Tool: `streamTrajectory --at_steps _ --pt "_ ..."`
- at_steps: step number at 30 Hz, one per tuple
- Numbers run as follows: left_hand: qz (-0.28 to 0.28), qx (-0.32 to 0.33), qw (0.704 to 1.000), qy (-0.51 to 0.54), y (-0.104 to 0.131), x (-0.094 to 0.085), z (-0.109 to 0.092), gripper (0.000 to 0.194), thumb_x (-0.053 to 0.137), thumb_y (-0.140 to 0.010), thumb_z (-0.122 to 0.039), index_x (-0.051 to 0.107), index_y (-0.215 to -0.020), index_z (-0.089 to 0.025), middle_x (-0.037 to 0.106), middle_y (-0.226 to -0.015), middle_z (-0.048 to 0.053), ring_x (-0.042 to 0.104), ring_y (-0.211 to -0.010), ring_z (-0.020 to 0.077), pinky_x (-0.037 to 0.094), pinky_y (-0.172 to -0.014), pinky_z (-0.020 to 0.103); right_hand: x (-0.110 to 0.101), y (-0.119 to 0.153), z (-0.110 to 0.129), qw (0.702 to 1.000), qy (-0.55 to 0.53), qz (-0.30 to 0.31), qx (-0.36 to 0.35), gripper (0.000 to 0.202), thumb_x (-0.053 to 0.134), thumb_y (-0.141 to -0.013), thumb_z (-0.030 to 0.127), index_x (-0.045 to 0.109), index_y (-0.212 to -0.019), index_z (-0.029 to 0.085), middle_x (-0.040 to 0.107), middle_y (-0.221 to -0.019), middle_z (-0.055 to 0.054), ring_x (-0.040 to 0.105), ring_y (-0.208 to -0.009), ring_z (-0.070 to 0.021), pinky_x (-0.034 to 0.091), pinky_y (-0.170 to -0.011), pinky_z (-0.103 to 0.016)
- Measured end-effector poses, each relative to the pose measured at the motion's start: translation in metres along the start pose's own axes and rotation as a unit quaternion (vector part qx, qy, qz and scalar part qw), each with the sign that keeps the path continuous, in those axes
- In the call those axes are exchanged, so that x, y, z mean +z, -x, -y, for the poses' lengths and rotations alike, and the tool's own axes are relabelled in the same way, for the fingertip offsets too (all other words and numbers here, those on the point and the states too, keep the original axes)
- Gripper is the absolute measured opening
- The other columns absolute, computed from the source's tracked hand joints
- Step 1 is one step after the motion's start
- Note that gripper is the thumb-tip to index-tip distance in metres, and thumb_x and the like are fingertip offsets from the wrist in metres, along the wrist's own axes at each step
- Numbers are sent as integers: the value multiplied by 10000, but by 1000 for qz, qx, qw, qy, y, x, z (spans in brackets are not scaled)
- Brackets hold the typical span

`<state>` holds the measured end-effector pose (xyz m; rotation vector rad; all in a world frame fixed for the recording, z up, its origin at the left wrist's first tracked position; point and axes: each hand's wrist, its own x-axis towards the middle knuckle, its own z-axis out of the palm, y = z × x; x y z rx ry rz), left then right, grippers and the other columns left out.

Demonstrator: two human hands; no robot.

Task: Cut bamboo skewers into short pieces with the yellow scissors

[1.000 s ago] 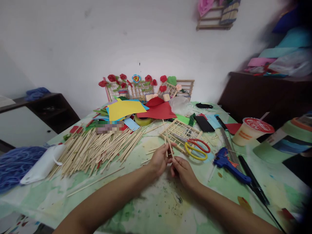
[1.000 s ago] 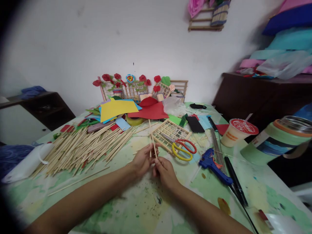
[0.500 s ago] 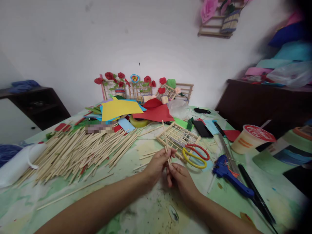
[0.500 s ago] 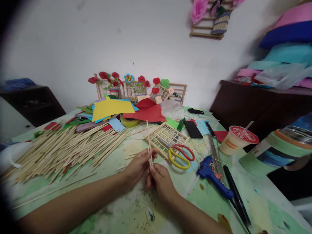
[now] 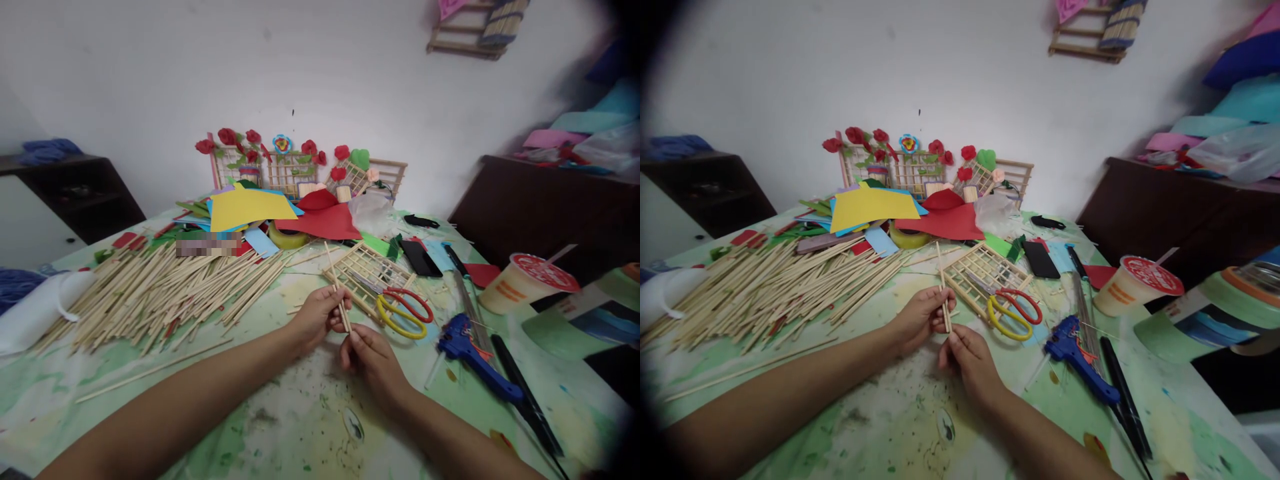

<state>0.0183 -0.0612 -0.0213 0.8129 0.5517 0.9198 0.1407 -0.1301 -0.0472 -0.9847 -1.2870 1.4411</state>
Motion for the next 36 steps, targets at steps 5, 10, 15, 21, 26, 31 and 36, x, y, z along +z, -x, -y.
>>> streamTrajectory --at_steps 5,10,15,21,26,31,36 --pt "19 10 1000 -14 2 1 3 327 644 -732 -428 527 -795 -129 483 -662 -31 308 -415 9 271 -351 137 2 0 4 999 37 -19 14 350 464 -843 503 541 -842 161 514 -515 33 378 -458 -88 286 -465 -225" --pt "18 26 997 -75 3 1 6 329 637 -735 -436 495 -722 -140 479 -595 -44 361 -380 22 302 -353 159 2 0 2 999 37 -30 15 334 455 -851 492 534 -816 169 502 -486 41 374 -455 -89 281 -469 -224" --pt "35 37 991 -120 3 0 5 319 592 -767 -449 492 -724 -149 452 -545 -58 406 -366 40 296 -362 167 1 0 -1 999 20 -27 21 322 473 -846 476 535 -771 170 498 -477 41 368 -451 -85 275 -467 -223" --pt "13 68 984 -165 3 2 1 327 637 -725 -442 541 -778 -133 547 -655 -22 410 -425 29 307 -411 168 0 -1 -1 999 3 -33 32 330 516 -806 488 526 -717 170 481 -452 42 349 -431 -83 242 -448 -225" --pt "28 59 994 -92 3 3 -2 370 597 -754 -461 578 -903 -123 574 -689 13 427 -491 50 346 -462 179 1 -2 1 998 -23 -33 41 316 529 -798 479 521 -712 175 464 -443 48 328 -427 -83 213 -445 -230" --pt "19 65 989 -131 2 0 -3 292 602 -766 -411 574 -820 -125 584 -680 13 428 -472 42 348 -450 170 1 0 3 999 2 -25 39 336 509 -810 497 550 -762 168 480 -469 38 347 -448 -89 224 -464 -237" --pt "12 62 985 -160 1 -3 -3 268 564 -794 -399 546 -805 -132 576 -687 5 420 -445 39 349 -417 168 1 2 4 1000 9 8 27 317 542 -789 466 562 -875 161 489 -500 40 338 -460 -89 222 -472 -238"
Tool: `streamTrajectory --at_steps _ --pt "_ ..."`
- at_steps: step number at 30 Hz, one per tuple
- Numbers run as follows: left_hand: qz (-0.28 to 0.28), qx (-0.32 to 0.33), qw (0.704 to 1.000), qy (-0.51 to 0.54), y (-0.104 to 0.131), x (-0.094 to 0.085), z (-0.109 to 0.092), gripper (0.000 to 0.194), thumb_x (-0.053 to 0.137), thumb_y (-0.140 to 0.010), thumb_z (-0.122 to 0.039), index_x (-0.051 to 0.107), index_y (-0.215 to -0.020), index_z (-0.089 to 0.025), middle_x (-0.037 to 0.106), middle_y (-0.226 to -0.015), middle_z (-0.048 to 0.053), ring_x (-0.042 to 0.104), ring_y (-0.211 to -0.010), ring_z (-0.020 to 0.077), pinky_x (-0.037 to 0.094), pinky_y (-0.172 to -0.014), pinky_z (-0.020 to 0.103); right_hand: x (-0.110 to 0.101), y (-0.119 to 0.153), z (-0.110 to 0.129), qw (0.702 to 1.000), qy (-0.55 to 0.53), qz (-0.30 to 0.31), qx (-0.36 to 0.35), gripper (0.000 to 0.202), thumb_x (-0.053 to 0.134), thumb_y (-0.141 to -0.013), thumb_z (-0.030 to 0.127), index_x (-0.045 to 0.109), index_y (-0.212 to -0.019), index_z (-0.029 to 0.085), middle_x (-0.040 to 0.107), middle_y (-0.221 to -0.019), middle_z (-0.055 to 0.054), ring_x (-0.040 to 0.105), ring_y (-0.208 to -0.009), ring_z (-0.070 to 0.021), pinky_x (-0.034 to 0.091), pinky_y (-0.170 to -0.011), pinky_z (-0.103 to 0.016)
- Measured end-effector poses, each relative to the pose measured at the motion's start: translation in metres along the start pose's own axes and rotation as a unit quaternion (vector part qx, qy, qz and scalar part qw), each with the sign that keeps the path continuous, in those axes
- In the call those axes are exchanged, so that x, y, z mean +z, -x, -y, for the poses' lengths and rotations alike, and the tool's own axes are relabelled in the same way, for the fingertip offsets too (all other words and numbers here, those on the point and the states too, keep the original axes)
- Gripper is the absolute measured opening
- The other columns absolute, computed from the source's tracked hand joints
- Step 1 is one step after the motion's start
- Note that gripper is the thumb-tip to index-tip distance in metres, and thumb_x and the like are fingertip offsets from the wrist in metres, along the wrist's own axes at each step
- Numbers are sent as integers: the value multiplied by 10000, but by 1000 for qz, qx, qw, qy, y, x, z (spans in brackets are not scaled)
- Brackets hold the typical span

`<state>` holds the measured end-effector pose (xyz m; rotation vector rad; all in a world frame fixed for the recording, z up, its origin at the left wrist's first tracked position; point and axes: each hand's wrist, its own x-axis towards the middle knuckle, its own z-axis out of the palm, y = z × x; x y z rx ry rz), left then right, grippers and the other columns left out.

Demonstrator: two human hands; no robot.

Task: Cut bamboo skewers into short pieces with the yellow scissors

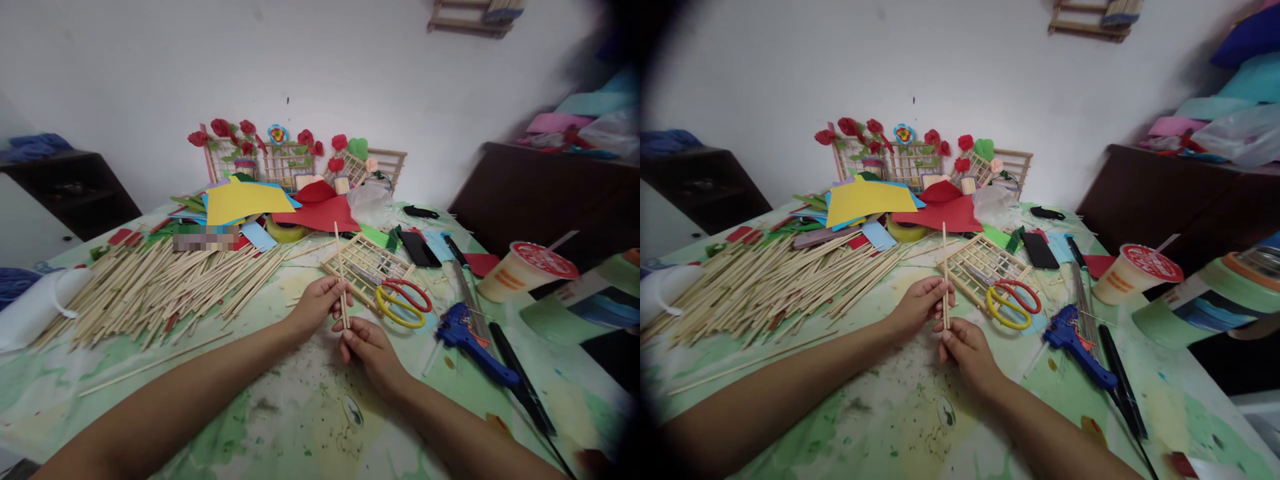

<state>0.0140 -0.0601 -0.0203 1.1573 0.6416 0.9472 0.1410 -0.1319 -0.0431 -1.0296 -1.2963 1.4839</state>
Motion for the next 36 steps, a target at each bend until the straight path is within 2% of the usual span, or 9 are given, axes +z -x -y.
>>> streamTrajectory --at_steps 8,13,23,30,33,36 --pt "5 -13 1000 12 0 0 1 271 568 -783 -407 529 -811 -141 560 -681 -7 414 -427 45 348 -383 176 1 -1 0 1000 12 -7 1 294 538 -793 460 557 -831 168 485 -505 44 346 -464 -88 230 -471 -234" --pt "-9 -15 1000 -1 1 1 -1 273 581 -776 -407 539 -789 -138 573 -678 -4 421 -441 39 352 -416 171 1 -1 0 1000 9 -9 -1 334 535 -792 488 565 -846 160 496 -504 34 369 -464 -94 238 -470 -236" --pt "6 -4 1000 -29 6 7 0 303 566 -778 -445 569 -814 -144 612 -669 1 404 -401 37 302 -401 176 3 1 1 998 56 -19 -11 341 504 -808 506 543 -729 177 480 -478 39 363 -465 -100 256 -478 -240" --pt "-5 1 1000 -29 9 9 -1 290 596 -761 -424 575 -820 -140 584 -647 -9 467 -474 63 355 -463 182 4 0 -3 998 61 -20 -19 308 488 -824 475 537 -736 185 480 -489 41 370 -469 -104 265 -476 -240" --pt "-35 9 999 -25 12 8 -1 293 609 -750 -430 561 -763 -141 577 -627 -1 571 -611 113 413 -541 192 5 0 -2 994 103 -14 -14 298 458 -838 457 569 -798 184 485 -486 39 382 -458 -114 281 -474 -246" --pt "-63 -12 998 27 15 4 -3 292 629 -736 -421 530 -755 -147 564 -592 -8 633 -734 163 465 -628 229 -3 -1 7 970 237 -8 -51 253 456 -843 382 609 -899 188 544 -542 16 460 -507 -140 334 -523 -265"
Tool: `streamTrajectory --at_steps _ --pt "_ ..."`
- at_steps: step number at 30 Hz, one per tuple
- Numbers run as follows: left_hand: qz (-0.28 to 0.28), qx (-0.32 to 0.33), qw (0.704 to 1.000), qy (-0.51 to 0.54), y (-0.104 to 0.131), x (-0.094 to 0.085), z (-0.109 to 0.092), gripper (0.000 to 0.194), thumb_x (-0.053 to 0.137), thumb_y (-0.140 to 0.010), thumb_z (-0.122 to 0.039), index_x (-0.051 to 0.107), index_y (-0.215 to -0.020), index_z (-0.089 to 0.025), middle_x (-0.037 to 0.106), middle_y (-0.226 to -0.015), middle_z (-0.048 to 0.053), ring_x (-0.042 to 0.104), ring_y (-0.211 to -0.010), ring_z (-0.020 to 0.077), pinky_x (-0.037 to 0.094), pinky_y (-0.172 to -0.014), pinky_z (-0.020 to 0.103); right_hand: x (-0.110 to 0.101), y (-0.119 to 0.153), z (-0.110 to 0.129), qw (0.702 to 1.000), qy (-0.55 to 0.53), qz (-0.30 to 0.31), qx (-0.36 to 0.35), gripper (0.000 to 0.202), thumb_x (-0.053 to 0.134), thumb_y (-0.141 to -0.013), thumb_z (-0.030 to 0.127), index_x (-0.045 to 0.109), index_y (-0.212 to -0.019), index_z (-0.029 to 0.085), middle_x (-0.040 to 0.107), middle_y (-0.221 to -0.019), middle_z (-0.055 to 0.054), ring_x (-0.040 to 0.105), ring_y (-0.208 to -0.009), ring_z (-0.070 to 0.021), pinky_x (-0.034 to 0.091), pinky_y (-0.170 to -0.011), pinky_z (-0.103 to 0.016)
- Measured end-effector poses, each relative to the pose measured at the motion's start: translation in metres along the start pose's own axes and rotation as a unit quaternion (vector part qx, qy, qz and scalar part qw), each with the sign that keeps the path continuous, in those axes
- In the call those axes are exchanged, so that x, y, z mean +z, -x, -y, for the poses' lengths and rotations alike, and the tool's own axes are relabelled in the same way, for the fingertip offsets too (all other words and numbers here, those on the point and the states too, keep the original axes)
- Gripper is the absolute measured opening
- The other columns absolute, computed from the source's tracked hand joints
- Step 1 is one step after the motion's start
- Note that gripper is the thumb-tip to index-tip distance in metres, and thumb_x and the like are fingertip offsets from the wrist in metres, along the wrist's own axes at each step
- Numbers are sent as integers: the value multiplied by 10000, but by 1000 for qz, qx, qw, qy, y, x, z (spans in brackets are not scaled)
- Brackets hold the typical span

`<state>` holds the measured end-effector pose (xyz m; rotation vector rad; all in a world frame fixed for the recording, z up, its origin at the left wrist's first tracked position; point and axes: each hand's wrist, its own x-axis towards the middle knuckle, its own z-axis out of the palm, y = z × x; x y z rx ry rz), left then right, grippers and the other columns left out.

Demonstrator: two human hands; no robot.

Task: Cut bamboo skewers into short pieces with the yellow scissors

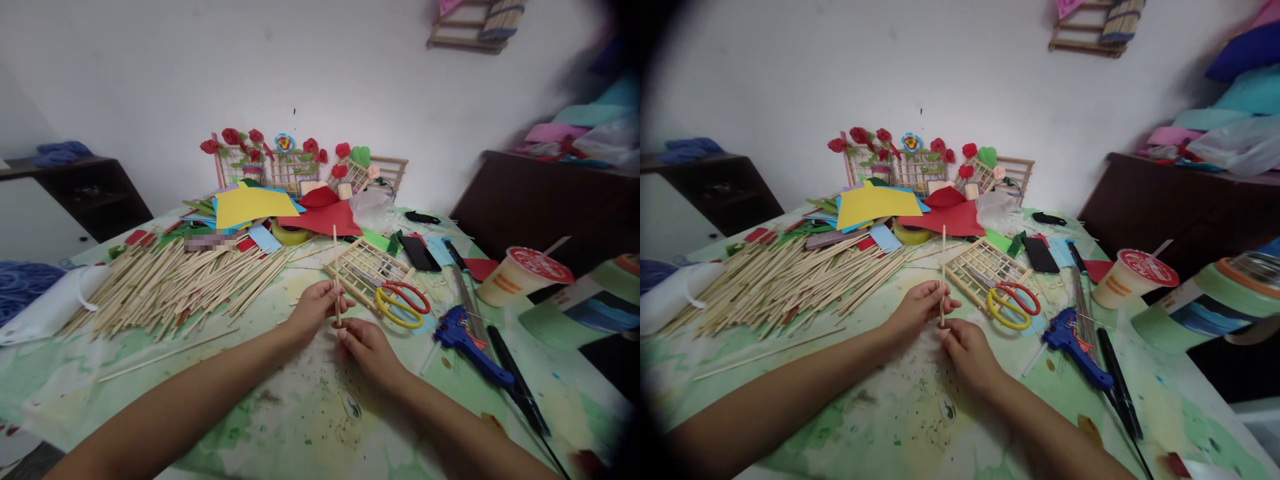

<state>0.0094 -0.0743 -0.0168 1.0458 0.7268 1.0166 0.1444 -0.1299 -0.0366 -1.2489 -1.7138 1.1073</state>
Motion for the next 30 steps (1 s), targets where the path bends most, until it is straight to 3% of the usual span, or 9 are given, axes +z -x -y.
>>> streamTrajectory --at_steps 3,6,9,11,16,19,22,26,30 --pt "-30 -28 998 39 0 -8 -4 282 653 -726 -389 511 -762 -148 593 -616 -3 654 -719 161 489 -670 254 -27 -3 2 974 195 -94 -71 257 478 -833 344 603 -997 190 618 -692 -37 545 -674 -193 390 -647 -311" --pt "-47 -47 997 47 -3 -16 -8 271 654 -731 -374 503 -762 -151 641 -676 29 657 -703 152 496 -667 254 -62 -8 -4 907 365 -195 -78 329 463 -835 325 569 -1080 133 628 -965 -133 544 -926 -257 394 -814 -373" --pt "-33 -44 998 24 -4 -17 -6 266 645 -738 -377 510 -775 -151 666 -713 54 653 -703 149 497 -694 273 -86 -14 -14 837 504 -207 -49 352 493 -790 287 577 -1074 97 600 -1017 -175 497 -1026 -306 355 -890 -420" --pt "-10 -27 999 -19 -2 -14 -2 244 619 -757 -374 523 -788 -152 672 -743 63 652 -744 160 492 -739 299 -94 -15 -20 818 540 -198 -16 359 489 -780 284 578 -1070 94 607 -992 -177 512 -1000 -306 365 -873 -415" --pt "107 47 959 -259 13 -5 11 178 514 -823 -323 587 -767 -170 686 -858 72 631 -801 171 458 -735 277 -97 -17 -30 837 527 -138 44 371 493 -741 255 556 -1073 101 645 -943 -162 579 -884 -275 409 -758 -352" --pt "145 71 932 -323 17 -3 15 185 478 -840 -298 599 -757 -184 691 -863 54 622 -805 165 440 -732 259 -95 -19 -35 862 485 -146 34 445 505 -697 193 515 -1129 90 631 -1027 -174 581 -922 -258 408 -754 -319" --pt "127 62 940 -311 15 -4 17 180 469 -841 -300 584 -771 -180 693 -835 54 619 -765 157 440 -696 250 -95 -18 -39 879 435 -190 50 496 505 -670 167 483 -1162 119 646 -995 -140 602 -857 -233 412 -679 -290" --pt "65 36 970 -231 10 -8 13 211 501 -825 -362 561 -800 -161 685 -829 71 624 -759 164 466 -704 278 -100 -14 -36 867 414 -271 60 543 500 -655 173 444 -1194 152 658 -888 -83 606 -762 -217 397 -612 -280" --pt "23 28 988 -147 3 -13 6 257 557 -785 -408 546 -805 -152 671 -766 64 626 -730 162 484 -726 305 -95 -12 -21 883 347 -315 27 679 559 -684 294 352 -1319 171 648 -849 -42 585 -661 -184 412 -589 -279"
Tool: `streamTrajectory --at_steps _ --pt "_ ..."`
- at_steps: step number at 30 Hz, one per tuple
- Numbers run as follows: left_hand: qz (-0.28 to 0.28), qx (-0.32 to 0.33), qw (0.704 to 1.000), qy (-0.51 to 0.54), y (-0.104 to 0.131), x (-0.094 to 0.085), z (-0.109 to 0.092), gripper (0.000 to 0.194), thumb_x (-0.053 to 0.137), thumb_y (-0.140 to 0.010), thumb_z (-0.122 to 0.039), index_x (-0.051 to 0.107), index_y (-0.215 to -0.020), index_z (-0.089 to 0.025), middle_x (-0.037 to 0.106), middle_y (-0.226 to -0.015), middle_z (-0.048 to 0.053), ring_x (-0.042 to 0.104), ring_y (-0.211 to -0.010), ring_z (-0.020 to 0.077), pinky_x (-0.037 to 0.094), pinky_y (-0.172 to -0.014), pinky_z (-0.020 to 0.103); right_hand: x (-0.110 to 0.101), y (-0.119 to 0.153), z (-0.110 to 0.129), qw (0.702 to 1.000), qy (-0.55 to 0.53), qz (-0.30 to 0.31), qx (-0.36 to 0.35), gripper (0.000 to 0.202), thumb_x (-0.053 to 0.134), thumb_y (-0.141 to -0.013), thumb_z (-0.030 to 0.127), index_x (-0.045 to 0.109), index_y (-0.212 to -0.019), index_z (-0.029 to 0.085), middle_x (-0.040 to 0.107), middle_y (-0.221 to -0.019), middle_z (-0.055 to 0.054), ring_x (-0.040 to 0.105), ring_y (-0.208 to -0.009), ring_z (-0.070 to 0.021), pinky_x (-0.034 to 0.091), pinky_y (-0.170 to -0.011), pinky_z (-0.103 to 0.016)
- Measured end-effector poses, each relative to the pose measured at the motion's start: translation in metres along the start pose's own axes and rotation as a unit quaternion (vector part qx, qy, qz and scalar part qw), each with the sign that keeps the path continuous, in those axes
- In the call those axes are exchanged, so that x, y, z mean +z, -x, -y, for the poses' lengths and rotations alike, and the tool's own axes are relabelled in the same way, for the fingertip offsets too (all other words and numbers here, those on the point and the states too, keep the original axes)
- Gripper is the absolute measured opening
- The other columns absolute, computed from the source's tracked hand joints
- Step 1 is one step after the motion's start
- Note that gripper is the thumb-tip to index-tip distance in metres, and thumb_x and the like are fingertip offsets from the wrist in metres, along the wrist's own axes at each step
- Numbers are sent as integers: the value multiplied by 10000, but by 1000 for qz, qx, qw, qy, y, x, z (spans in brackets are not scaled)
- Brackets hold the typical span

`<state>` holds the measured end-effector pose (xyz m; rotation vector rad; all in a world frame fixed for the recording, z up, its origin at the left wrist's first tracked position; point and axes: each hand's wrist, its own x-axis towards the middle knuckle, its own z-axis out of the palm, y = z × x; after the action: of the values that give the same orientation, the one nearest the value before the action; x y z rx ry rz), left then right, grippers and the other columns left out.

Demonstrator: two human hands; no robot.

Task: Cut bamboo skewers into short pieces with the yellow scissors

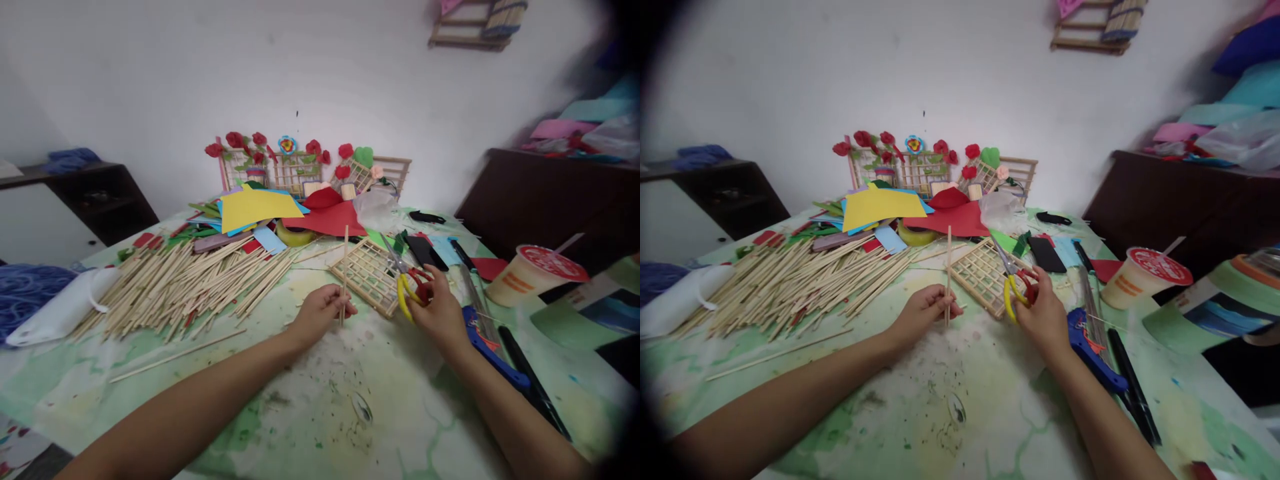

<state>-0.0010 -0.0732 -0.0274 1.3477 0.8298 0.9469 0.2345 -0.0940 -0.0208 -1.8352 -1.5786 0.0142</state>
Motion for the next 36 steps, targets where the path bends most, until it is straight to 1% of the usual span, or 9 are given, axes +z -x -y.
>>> streamTrajectory --at_steps 2,5,8,12,16,18,24,31,36 --pt "-21 -5 1000 17 -3 -4 -1 272 577 -770 -406 560 -846 -146 665 -741 57 622 -701 152 486 -708 295 -1 6 12 998 -39 33 -26 649 579 -702 375 408 -1304 203 639 -818 -26 574 -627 -165 414 -570 -267" --pt "-51 -8 998 22 -7 -9 -1 332 584 -765 -401 566 -982 -151 661 -723 41 607 -649 136 478 -644 264 2 19 28 990 -27 118 -71 577 544 -748 434 456 -1277 222 583 -680 9 529 -547 -148 380 -505 -250" --pt "-63 0 998 13 -10 -13 1 377 580 -767 -415 552 -1039 -156 660 -716 35 591 -612 127 466 -602 247 4 27 34 983 -32 155 -89 524 515 -777 446 461 -1242 211 586 -704 5 541 -577 -146 384 -523 -246" --pt "-57 15 998 -15 -11 -15 2 351 584 -768 -405 578 -993 -136 665 -725 52 599 -637 134 464 -610 248 2 27 36 983 34 151 -94 474 534 -746 482 508 -1139 219 608 -702 -1 560 -574 -164 362 -507 -254" --pt "-50 17 999 -3 -9 -13 -1 281 604 -748 -336 603 -931 -123 670 -762 64 629 -715 158 488 -680 280 -4 25 39 968 117 151 -161 486 549 -726 474 517 -1128 202 652 -933 -73 619 -800 -245 407 -637 -305" --pt "-47 17 999 10 -8 -12 -2 242 607 -740 -309 607 -892 -120 668 -774 64 638 -752 168 497 -721 298 -6 25 40 964 129 160 -168 501 536 -743 454 501 -1164 185 644 -985 -98 611 -878 -267 414 -701 -323" --pt "-23 21 999 -41 -6 -10 -4 150 557 -756 -246 630 -772 -116 662 -771 60 630 -755 160 499 -721 281 -5 27 40 958 118 196 -173 547 536 -751 494 481 -1195 179 619 -1023 -118 588 -918 -268 412 -753 -329" --pt "-9 27 997 -74 -4 -6 -3 171 530 -766 -222 644 -809 -102 665 -759 71 623 -721 153 482 -665 251 -4 30 42 955 101 211 -183 555 526 -764 486 438 -1229 197 609 -1010 -108 584 -897 -259 403 -738 -324" --pt "-1 49 992 -116 -3 -8 -3 184 522 -784 -229 658 -769 -106 668 -746 67 620 -709 147 471 -650 239 -4 30 43 955 91 215 -180 500 558 -738 441 470 -1169 203 618 -983 -91 581 -880 -251 397 -717 -316"
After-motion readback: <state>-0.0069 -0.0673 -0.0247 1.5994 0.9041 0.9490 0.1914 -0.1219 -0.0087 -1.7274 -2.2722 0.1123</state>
